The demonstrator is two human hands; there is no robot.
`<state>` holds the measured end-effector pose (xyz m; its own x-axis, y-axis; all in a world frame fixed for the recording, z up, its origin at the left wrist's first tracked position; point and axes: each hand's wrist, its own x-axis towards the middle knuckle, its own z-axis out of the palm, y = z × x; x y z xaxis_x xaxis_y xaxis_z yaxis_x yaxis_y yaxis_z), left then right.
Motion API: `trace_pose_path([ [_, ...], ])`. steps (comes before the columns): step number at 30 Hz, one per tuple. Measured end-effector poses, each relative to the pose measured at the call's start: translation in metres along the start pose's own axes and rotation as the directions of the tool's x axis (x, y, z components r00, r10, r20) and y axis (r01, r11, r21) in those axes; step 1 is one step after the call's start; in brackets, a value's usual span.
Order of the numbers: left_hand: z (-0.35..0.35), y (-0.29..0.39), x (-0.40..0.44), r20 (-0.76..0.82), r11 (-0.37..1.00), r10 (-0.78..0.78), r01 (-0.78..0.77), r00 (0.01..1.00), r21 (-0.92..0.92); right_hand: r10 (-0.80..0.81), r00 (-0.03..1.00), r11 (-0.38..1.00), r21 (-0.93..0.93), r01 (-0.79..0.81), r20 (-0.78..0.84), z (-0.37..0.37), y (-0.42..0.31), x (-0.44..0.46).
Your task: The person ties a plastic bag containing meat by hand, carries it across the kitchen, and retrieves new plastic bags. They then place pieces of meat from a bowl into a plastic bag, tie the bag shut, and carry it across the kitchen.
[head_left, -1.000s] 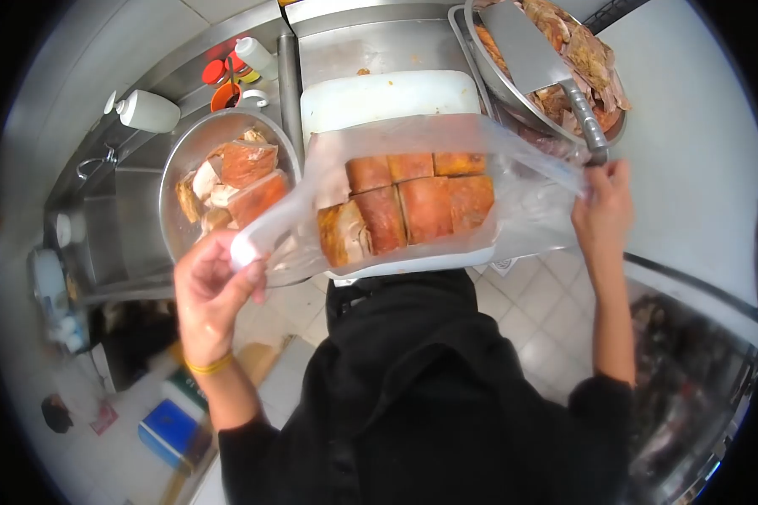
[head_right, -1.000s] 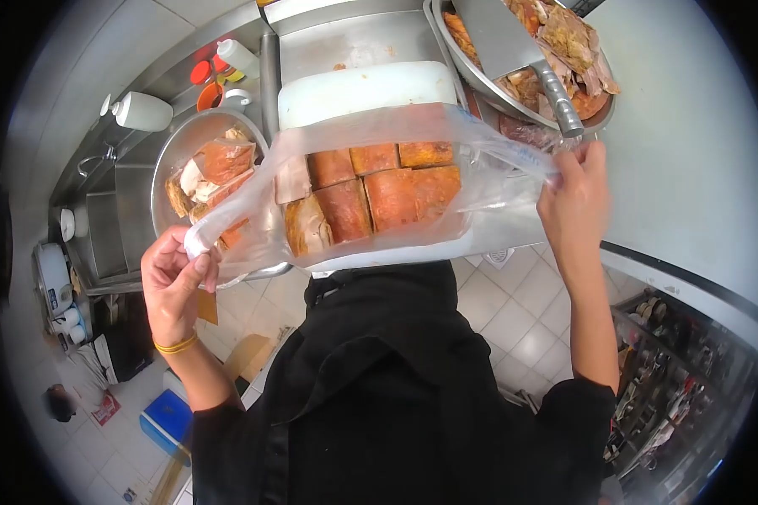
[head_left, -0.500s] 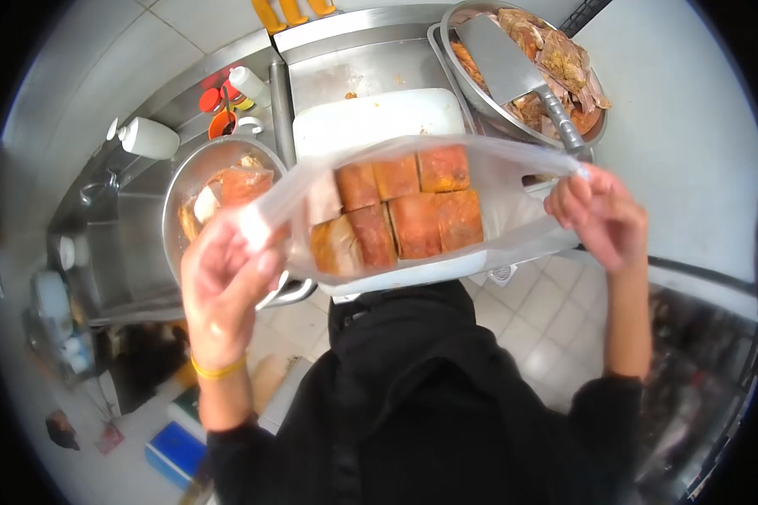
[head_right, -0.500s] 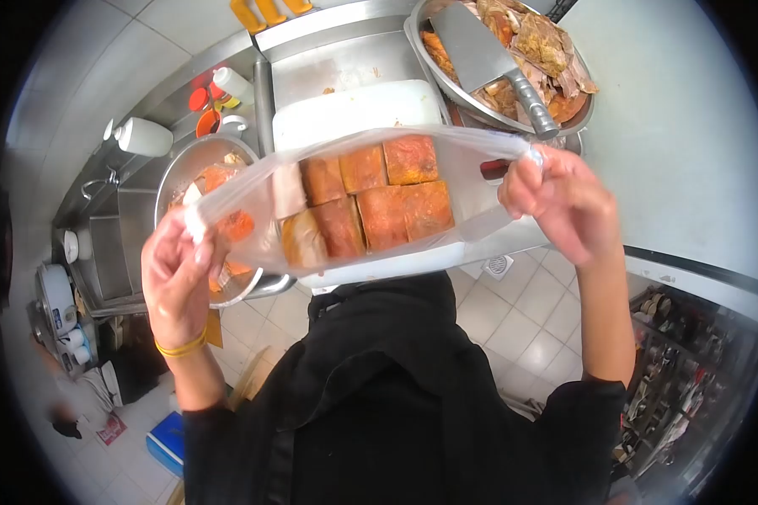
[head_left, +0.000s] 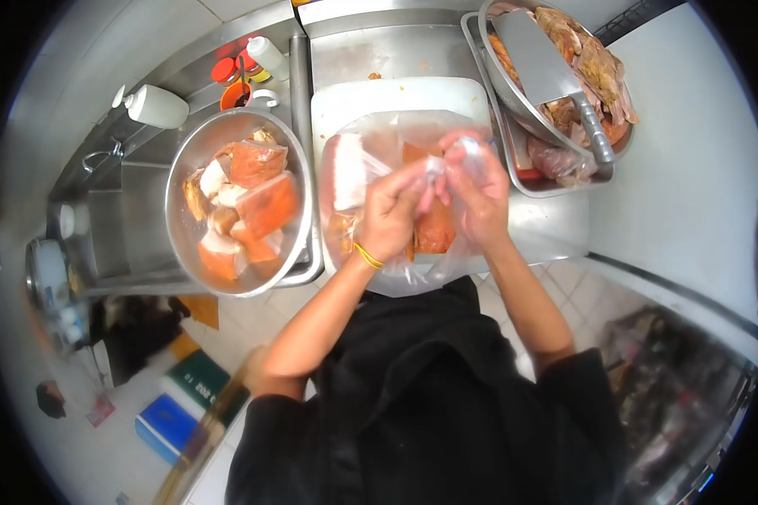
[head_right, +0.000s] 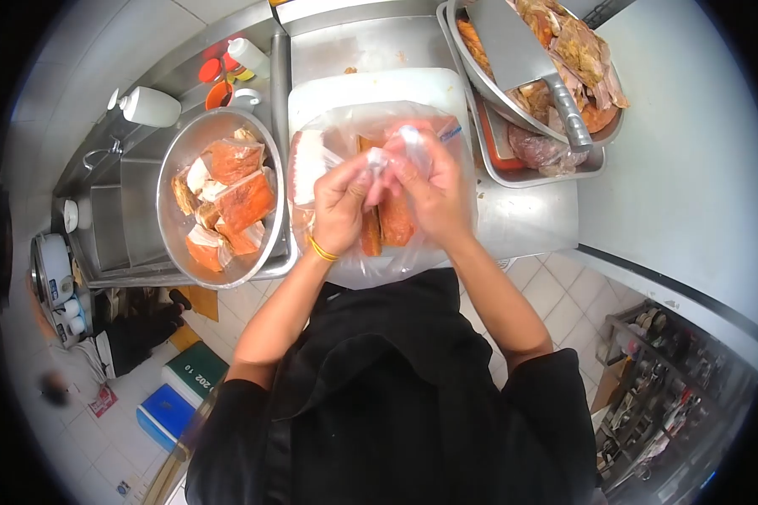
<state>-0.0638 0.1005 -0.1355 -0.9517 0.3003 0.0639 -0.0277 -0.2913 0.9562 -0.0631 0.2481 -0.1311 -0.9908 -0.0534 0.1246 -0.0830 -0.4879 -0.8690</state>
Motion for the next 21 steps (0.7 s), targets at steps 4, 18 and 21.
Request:
trace_pose_path([
  [4,-0.025,-0.006,0.003,-0.044,0.915,-0.122,0.096,0.992,-0.391,0.171,0.968,0.977,-0.098,-0.191,-0.184,-0.007,0.023,-0.001],
  [18,-0.027,0.012,0.019,0.214,0.854,-0.411,0.457,0.886,-0.248,0.13,0.983,0.991,-0.048,-0.125,0.131,-0.006,0.002,0.005],
  [21,-0.023,0.022,0.021,0.217,0.883,-0.408,0.443,0.887,-0.152,-0.019,0.997,0.903,-0.427,0.05,0.077,-0.002,0.011,0.007],
])
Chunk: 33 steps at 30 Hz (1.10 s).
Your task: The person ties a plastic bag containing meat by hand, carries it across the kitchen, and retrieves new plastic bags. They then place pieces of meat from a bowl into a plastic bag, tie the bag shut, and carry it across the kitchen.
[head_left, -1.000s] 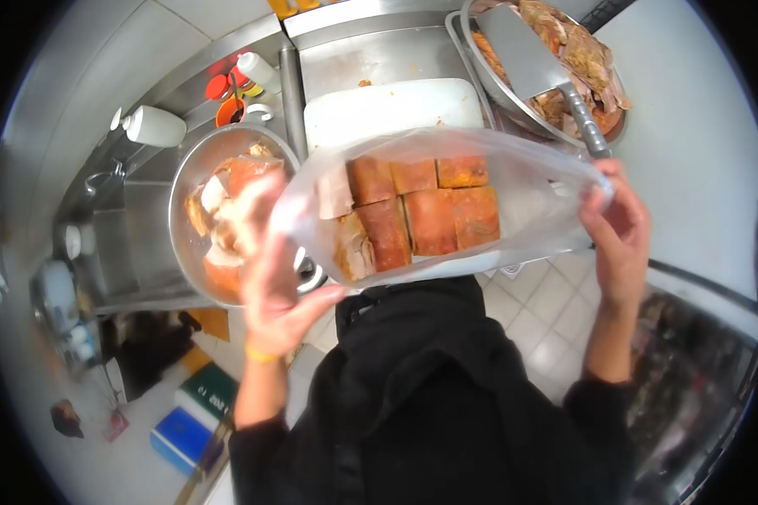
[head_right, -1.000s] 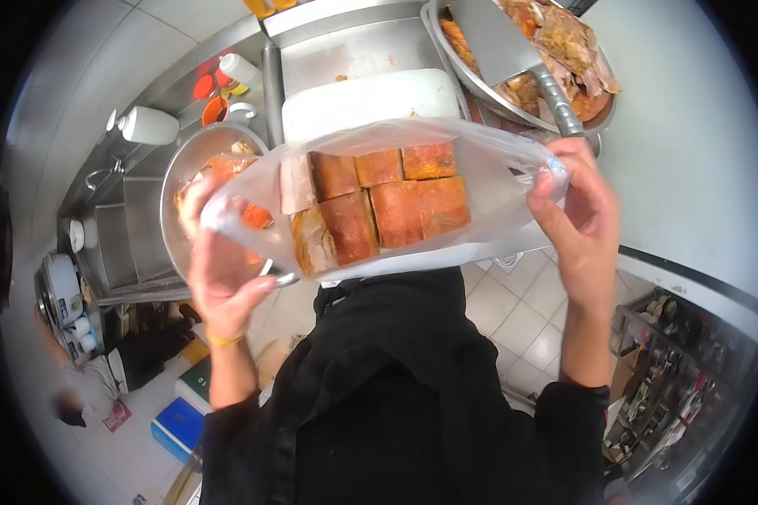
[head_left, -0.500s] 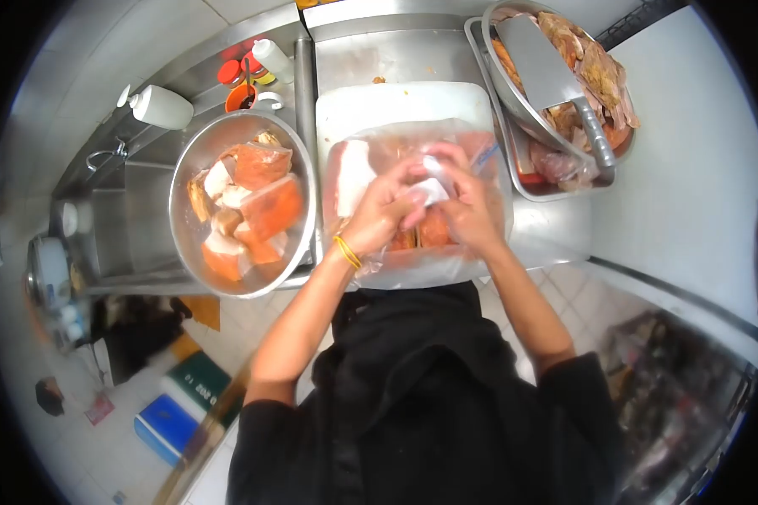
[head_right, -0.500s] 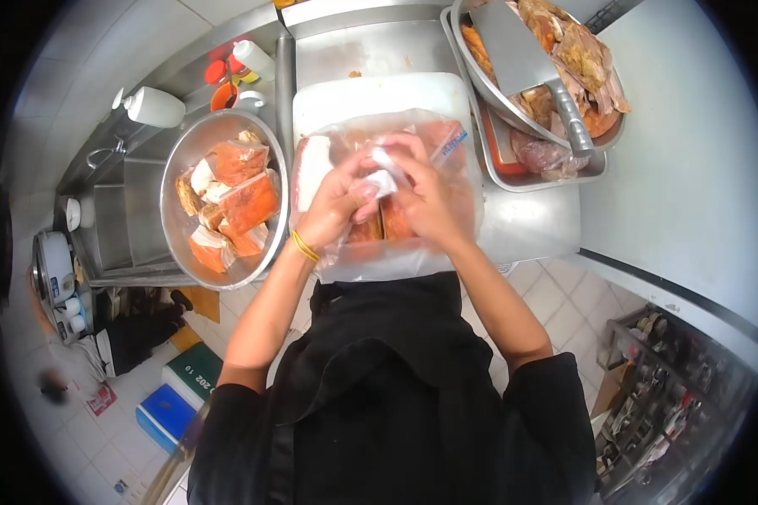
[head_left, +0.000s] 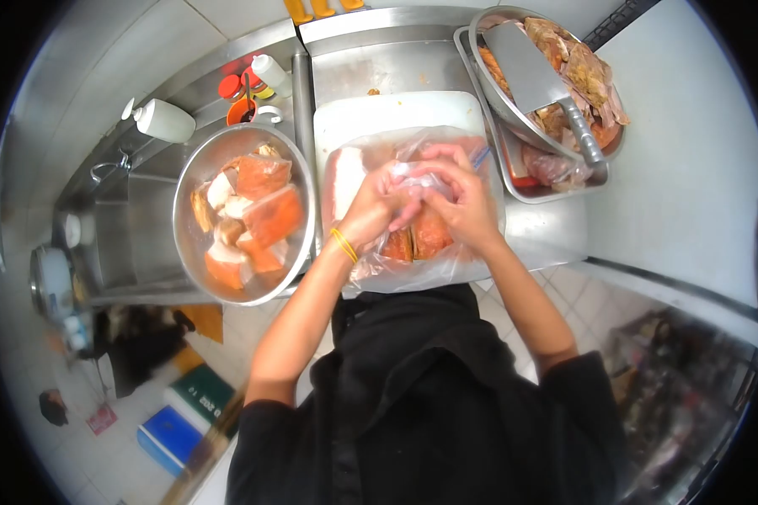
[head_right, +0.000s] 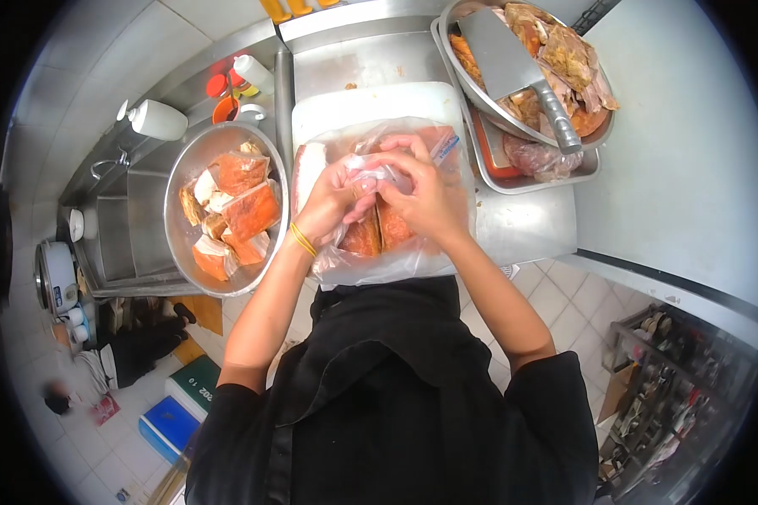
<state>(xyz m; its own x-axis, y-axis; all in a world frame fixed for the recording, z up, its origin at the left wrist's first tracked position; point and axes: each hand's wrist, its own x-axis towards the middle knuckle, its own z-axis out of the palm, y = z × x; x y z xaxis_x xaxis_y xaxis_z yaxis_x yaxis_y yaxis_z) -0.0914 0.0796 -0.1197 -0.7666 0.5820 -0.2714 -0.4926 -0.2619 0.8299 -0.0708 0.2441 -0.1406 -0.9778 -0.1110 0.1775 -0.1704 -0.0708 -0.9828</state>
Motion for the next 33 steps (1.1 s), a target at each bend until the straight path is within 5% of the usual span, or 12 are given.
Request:
trace_pose_path([
  [6,0.003,0.004,-0.005,-0.028,0.912,0.019,-0.006,0.999,0.411,-0.081,0.985,0.91,-0.414,0.012,-0.151,0.0,-0.013,0.001],
  [8,0.011,0.013,-0.017,-0.037,0.523,0.193,-0.071,0.98,0.849,-0.143,0.952,0.917,-0.397,0.026,-0.269,0.003,-0.014,0.005],
  [9,0.012,0.012,-0.022,-0.036,0.521,0.194,-0.072,0.98,0.851,-0.068,0.948,0.956,-0.292,-0.027,-0.312,0.007,-0.013,0.009],
  [11,0.013,0.009,-0.029,0.267,0.004,0.521,-0.315,0.811,0.949,0.016,0.935,0.981,-0.174,-0.082,-0.353,0.006,-0.007,0.02],
  [12,0.011,0.017,-0.024,0.428,-0.114,0.606,-0.459,0.671,0.881,0.044,0.991,0.94,-0.331,-0.085,-0.128,0.002,0.0,0.031],
  [14,0.003,0.021,-0.024,0.457,-0.087,0.544,-0.494,0.704,0.865,0.088,0.978,0.808,-0.587,0.04,0.187,-0.002,-0.006,0.042],
  [16,0.004,0.022,-0.023,0.489,-0.064,0.489,-0.529,0.722,0.846,-0.091,0.983,0.731,-0.66,0.175,0.159,-0.005,-0.034,0.035],
  [19,0.01,0.025,-0.023,-0.035,0.393,0.423,-0.149,0.905,0.907,-0.506,0.839,0.452,-0.766,0.456,0.201,-0.017,-0.048,0.013],
  [21,0.003,0.017,-0.019,-0.132,0.521,0.384,-0.097,0.914,0.848,0.104,0.973,0.937,-0.308,-0.166,-0.207,-0.007,-0.046,-0.036],
  [24,0.006,0.01,-0.023,-0.209,0.634,0.307,-0.036,0.928,0.772,0.61,0.79,0.793,0.042,-0.608,-0.062,0.015,-0.048,-0.056],
  [29,0.008,0.013,-0.024,-0.093,0.497,0.387,-0.122,0.917,0.859,0.525,0.847,0.774,0.459,-0.436,-0.081,0.035,-0.013,-0.049],
  [33,0.018,0.038,-0.022,-0.151,0.702,0.19,-0.027,0.97,0.711,0.485,0.865,0.358,0.875,-0.327,0.125,0.032,-0.033,-0.059],
])
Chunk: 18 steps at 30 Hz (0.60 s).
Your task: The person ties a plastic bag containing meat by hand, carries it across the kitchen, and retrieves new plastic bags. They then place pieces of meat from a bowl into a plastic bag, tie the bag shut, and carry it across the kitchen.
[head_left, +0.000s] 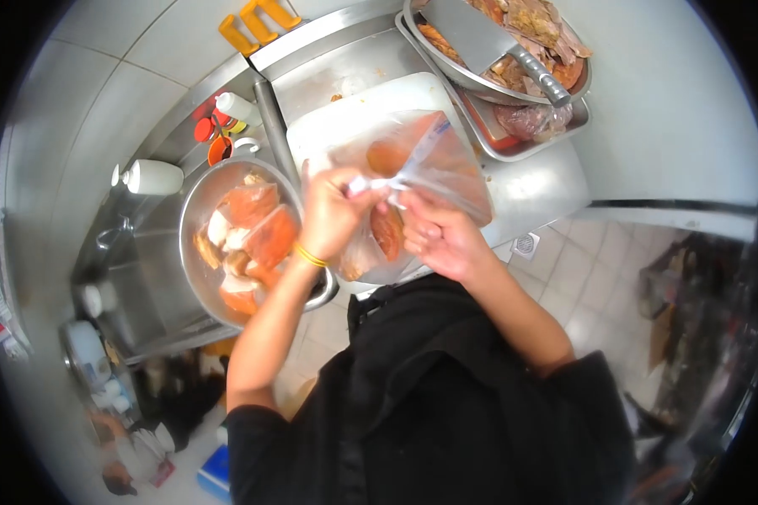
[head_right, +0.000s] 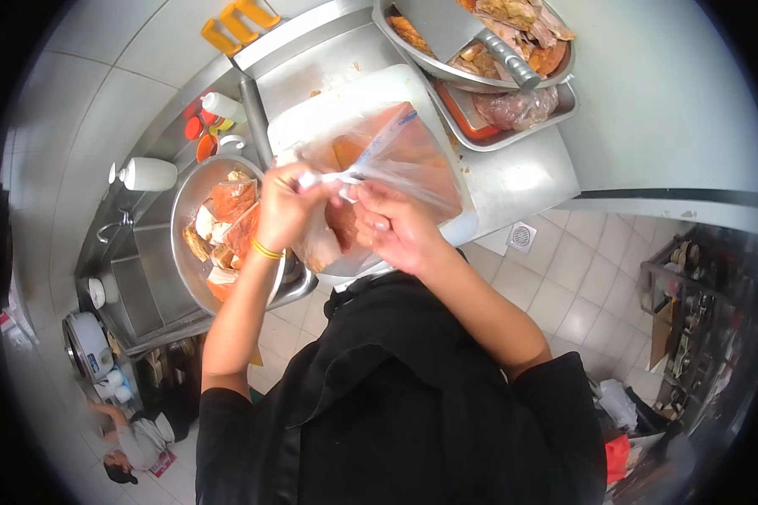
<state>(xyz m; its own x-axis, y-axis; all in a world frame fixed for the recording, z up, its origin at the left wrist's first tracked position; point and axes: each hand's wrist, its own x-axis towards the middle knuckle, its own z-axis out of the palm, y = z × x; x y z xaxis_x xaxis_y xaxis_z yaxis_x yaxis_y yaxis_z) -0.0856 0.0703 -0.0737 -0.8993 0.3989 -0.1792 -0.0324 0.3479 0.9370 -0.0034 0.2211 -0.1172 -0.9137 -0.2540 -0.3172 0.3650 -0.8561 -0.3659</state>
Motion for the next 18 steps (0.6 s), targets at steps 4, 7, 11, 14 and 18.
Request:
trace_pose_path([
  [4,-0.014,0.004,0.049,0.097,0.973,0.229,-0.226,0.969,-0.039,-0.067,0.998,0.979,-0.191,0.07,0.02,0.013,0.01,-0.028],
  [7,-0.019,-0.029,0.099,0.15,0.907,0.325,-0.353,0.934,0.231,-0.201,0.976,0.696,-0.713,0.085,-0.08,-0.003,0.032,-0.043],
  [11,-0.006,-0.045,0.116,0.208,0.848,0.325,-0.382,0.923,0.368,-0.252,0.955,0.542,-0.84,0.004,-0.159,-0.027,0.05,-0.05],
  [14,-0.007,-0.047,0.116,0.218,0.838,0.33,-0.391,0.918,0.38,-0.263,0.95,0.561,-0.827,0.007,-0.171,-0.033,0.058,-0.052],
  [18,-0.019,-0.034,0.102,0.193,0.866,0.331,-0.379,0.924,0.326,-0.27,0.952,0.52,-0.854,0.019,-0.144,-0.031,0.047,-0.052],
])
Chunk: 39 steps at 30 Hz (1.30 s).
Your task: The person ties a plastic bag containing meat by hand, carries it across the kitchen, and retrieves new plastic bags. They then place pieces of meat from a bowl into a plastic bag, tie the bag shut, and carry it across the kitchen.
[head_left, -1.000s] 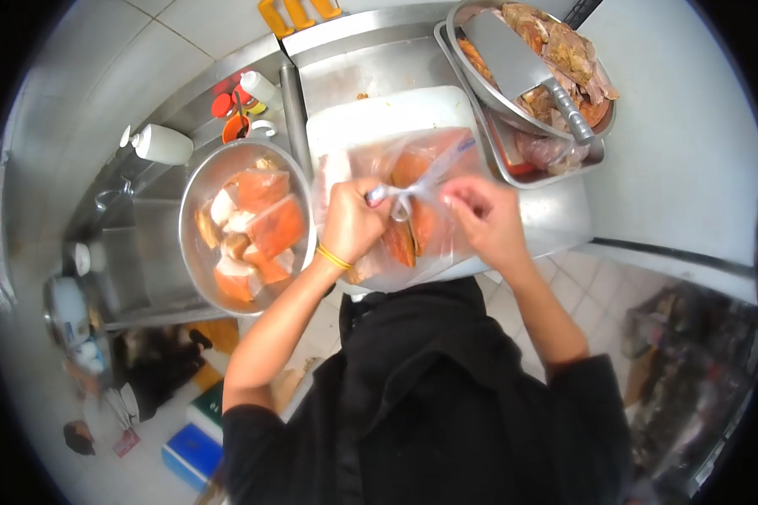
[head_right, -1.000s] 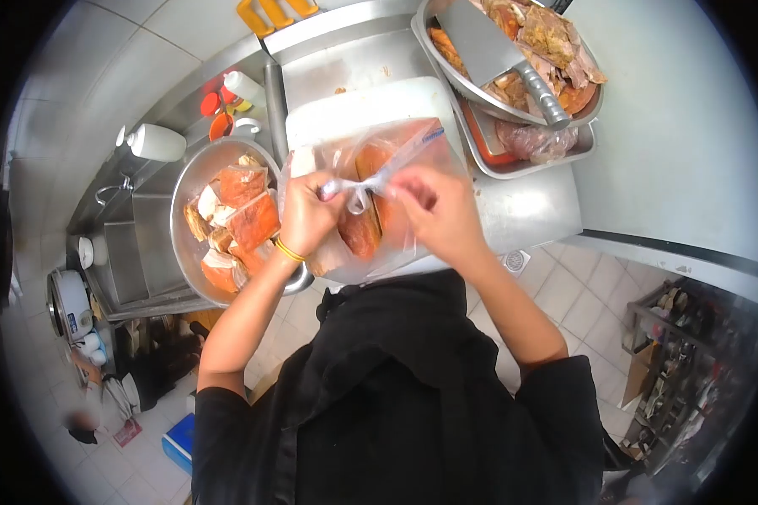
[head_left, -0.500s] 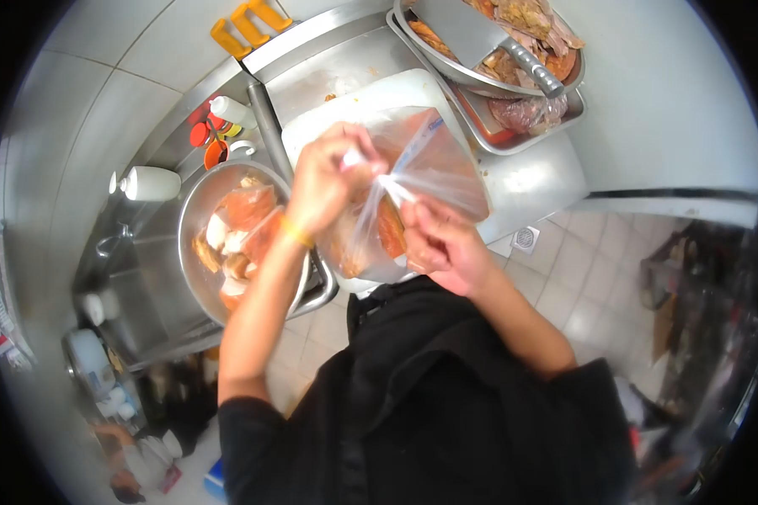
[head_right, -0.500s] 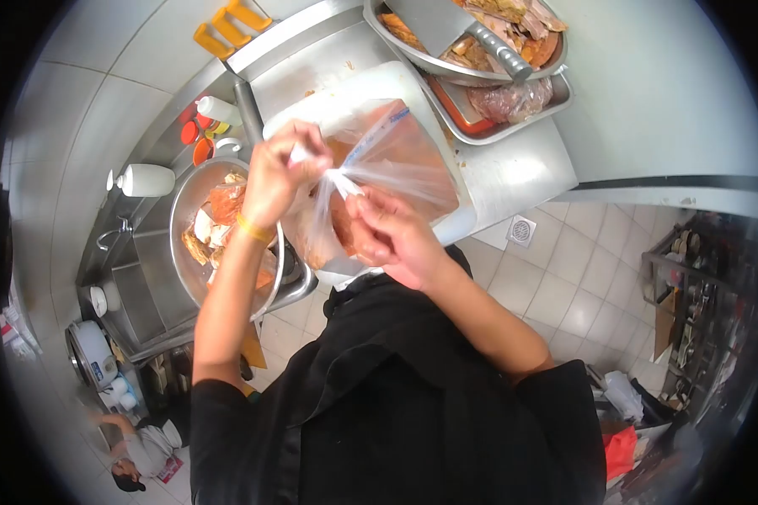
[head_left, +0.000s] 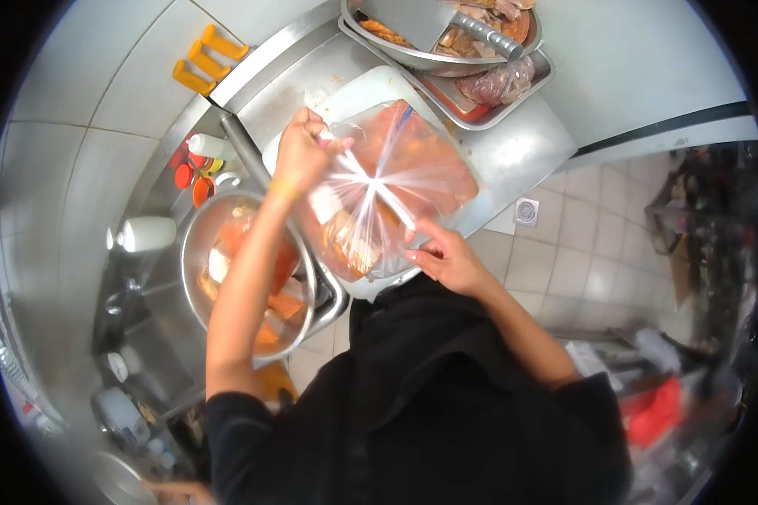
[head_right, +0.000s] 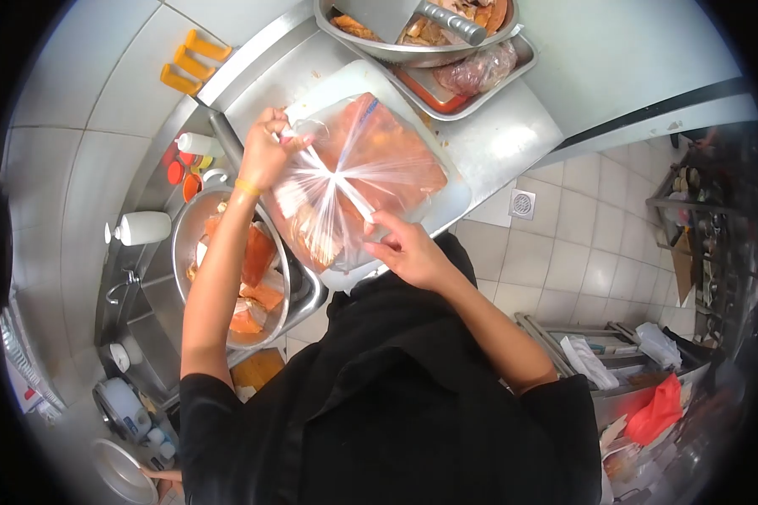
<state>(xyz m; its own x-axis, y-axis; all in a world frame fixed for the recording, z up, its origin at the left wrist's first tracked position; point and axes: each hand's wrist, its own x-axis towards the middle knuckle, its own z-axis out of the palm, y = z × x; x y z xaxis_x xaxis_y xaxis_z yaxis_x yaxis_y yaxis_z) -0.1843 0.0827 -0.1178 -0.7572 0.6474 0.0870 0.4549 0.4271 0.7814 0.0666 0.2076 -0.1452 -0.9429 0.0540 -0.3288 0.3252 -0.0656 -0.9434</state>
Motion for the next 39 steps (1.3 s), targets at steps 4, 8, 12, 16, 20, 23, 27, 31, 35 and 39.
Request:
trace_pose_path([
  [4,-0.016,0.016,-0.032,0.185,0.969,-0.16,0.19,0.97,-0.158,-0.219,0.947,0.939,-0.313,0.139,-0.234,-0.01,-0.031,0.003],
  [8,-0.004,0.03,-0.068,0.054,0.998,0.043,-0.04,0.998,-0.042,-0.729,0.661,0.465,-0.837,0.29,-0.176,-0.016,-0.054,0.044],
  [12,-0.02,0.049,-0.091,0.065,0.961,0.104,-0.117,0.992,0.25,-0.711,0.687,0.144,-0.926,0.35,0.149,-0.018,-0.038,0.097],
  [16,-0.054,0.041,-0.118,0.064,0.961,-0.211,0.195,0.975,0.199,-0.875,0.474,0.302,-0.874,0.38,-0.096,-0.061,-0.053,0.105],
  [20,-0.067,0.042,-0.151,-0.108,0.983,-0.176,0.18,0.978,0.023,-0.638,0.341,0.749,-0.453,0.484,-0.69,-0.127,-0.097,0.058],
  [23,-0.044,0.02,-0.174,-0.43,0.879,-0.179,-0.052,0.885,-0.473,-0.837,-0.073,0.421,-0.724,0.547,-0.542,-0.123,-0.124,0.019],
  [27,-0.051,0.044,-0.165,-0.491,0.567,-0.303,-0.26,0.816,-0.782,-0.854,0.501,0.297,-0.661,0.689,0.139,-0.016,-0.137,0.032],
  [31,-0.055,0.032,-0.186,-0.504,0.557,-0.277,-0.29,0.818,-0.778,-0.543,0.78,0.455,-0.671,0.585,0.312,0.035,-0.089,0.094],
  [35,-0.052,-0.006,-0.2,-0.56,0.605,-0.432,-0.234,0.706,-0.761,-0.592,0.614,0.128,-0.691,0.712,0.523,0.053,-0.081,0.129],
  [39,-0.045,0.007,-0.203,-0.674,0.836,-0.332,-0.125,0.661,-0.534,-0.523,0.317,-0.208,-0.479,0.853,0.791,0.061,-0.086,0.159],
])
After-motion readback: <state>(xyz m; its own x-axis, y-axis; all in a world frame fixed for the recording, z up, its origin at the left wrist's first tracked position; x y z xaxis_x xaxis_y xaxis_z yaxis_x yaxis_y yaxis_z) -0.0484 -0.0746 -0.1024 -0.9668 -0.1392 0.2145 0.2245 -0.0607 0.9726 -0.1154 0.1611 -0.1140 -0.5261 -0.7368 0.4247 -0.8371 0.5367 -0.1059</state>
